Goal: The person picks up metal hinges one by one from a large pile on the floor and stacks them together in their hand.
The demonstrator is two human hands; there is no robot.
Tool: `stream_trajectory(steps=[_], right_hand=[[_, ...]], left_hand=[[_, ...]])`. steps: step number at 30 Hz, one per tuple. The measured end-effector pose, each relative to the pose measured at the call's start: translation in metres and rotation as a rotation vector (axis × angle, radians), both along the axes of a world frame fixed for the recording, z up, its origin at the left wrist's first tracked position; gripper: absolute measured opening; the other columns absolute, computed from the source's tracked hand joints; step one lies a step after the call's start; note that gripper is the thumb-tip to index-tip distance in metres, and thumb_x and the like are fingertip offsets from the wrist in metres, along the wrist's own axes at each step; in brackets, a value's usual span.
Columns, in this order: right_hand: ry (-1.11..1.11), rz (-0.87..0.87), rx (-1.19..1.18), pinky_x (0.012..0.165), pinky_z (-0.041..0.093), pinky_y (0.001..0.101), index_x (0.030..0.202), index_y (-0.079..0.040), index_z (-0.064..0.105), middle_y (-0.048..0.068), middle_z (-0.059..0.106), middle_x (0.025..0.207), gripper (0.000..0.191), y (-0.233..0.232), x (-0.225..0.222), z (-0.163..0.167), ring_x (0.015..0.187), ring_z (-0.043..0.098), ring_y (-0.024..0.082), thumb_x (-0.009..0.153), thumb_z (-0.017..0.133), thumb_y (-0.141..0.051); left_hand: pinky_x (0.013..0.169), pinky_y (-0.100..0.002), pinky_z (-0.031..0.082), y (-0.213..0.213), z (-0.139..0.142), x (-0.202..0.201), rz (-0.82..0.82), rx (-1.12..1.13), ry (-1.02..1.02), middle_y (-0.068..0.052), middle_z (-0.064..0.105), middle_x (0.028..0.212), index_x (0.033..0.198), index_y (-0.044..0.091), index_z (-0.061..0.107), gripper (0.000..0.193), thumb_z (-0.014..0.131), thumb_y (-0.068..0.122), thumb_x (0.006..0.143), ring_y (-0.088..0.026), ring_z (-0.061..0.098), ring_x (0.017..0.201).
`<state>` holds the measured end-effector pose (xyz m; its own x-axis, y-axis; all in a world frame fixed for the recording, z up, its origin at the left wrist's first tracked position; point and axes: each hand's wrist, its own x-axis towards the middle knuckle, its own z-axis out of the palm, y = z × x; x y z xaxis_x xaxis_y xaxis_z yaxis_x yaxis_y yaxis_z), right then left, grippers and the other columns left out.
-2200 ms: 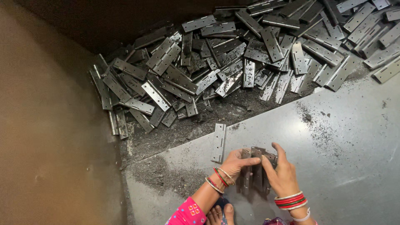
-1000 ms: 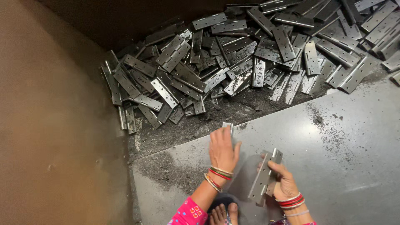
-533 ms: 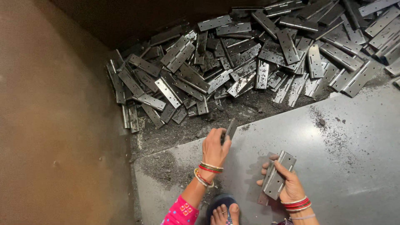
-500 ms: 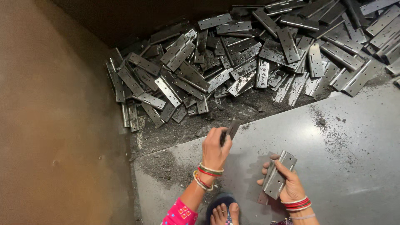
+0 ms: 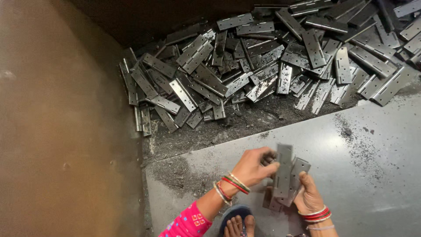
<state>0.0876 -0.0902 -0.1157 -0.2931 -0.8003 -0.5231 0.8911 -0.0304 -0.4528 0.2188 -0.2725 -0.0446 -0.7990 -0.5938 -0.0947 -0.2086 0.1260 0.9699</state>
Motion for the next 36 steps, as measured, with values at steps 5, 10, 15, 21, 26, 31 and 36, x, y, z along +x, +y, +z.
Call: stream_trajectory(steps=[5, 10, 15, 21, 26, 31, 36], right_hand=[[0.025, 0.009, 0.080, 0.064, 0.066, 0.0572, 0.132, -0.002, 0.054, 0.020, 0.068, 0.104, 0.046, -0.001, 0.014, -0.009, 0.091, 0.071, 0.030, 0.089, 0.067, -0.015], [0.146, 0.049, 0.232, 0.061, 0.067, 0.0545, 0.127, 0.000, 0.055, 0.022, 0.068, 0.102, 0.046, -0.004, 0.012, -0.010, 0.088, 0.072, 0.032, 0.084, 0.066, -0.007], [0.159, 0.060, 0.243, 0.062, 0.067, 0.0538, 0.127, 0.000, 0.056, 0.022, 0.068, 0.102, 0.045, -0.008, 0.010, -0.007, 0.089, 0.072, 0.032, 0.084, 0.066, -0.008], [0.157, 0.075, 0.274, 0.060, 0.067, 0.0541, 0.126, -0.001, 0.056, 0.022, 0.068, 0.102, 0.044, -0.013, 0.011, -0.003, 0.088, 0.072, 0.032, 0.084, 0.066, -0.007], [0.184, 0.104, 0.266, 0.061, 0.067, 0.0536, 0.126, 0.001, 0.056, 0.023, 0.069, 0.103, 0.043, -0.019, 0.014, 0.001, 0.089, 0.072, 0.033, 0.085, 0.066, -0.007], [0.164, 0.065, 0.271, 0.061, 0.067, 0.0552, 0.126, 0.000, 0.056, 0.023, 0.069, 0.102, 0.042, -0.015, 0.014, 0.002, 0.089, 0.072, 0.034, 0.085, 0.065, -0.009], [0.129, 0.029, 0.190, 0.066, 0.066, 0.0576, 0.129, 0.000, 0.055, 0.023, 0.067, 0.105, 0.044, -0.010, 0.013, -0.004, 0.096, 0.071, 0.034, 0.090, 0.064, -0.019]], left_hand=[[0.086, -0.040, 0.055, -0.119, -0.001, -0.025, 0.246, -1.116, -0.182, -0.012, 0.070, 0.102, 0.106, 0.007, 0.068, 0.029, 0.063, -0.007, 0.081, -0.028, 0.064, 0.097], [0.104, -0.049, 0.043, -0.222, -0.003, -0.013, -0.006, -1.525, -0.241, -0.009, 0.062, 0.121, 0.119, 0.018, 0.070, 0.042, 0.060, 0.008, 0.079, -0.032, 0.057, 0.116], [0.106, -0.045, 0.044, -0.219, 0.001, 0.004, -0.207, -1.348, -0.604, -0.009, 0.063, 0.115, 0.100, 0.017, 0.070, 0.014, 0.062, 0.013, 0.090, -0.030, 0.057, 0.121], [0.077, -0.035, 0.056, -0.192, 0.001, 0.041, 0.472, -1.062, 0.088, -0.009, 0.073, 0.101, 0.097, 0.008, 0.066, 0.006, 0.072, 0.008, 0.094, -0.024, 0.070, 0.090], [0.067, -0.026, 0.054, -0.174, -0.023, 0.044, 0.878, -0.607, -0.025, -0.007, 0.075, 0.089, 0.100, 0.006, 0.067, 0.008, 0.071, 0.012, 0.096, -0.014, 0.072, 0.076], [0.065, -0.025, 0.048, -0.186, -0.044, 0.052, 0.881, -0.394, 0.326, -0.007, 0.062, 0.094, 0.102, 0.004, 0.054, 0.020, 0.065, 0.020, 0.105, -0.009, 0.056, 0.076], [0.058, -0.035, 0.053, -0.176, -0.047, 0.037, 1.001, 0.222, 0.567, -0.007, 0.056, 0.075, 0.101, 0.007, 0.046, 0.032, 0.056, 0.037, 0.105, -0.015, 0.056, 0.064]])
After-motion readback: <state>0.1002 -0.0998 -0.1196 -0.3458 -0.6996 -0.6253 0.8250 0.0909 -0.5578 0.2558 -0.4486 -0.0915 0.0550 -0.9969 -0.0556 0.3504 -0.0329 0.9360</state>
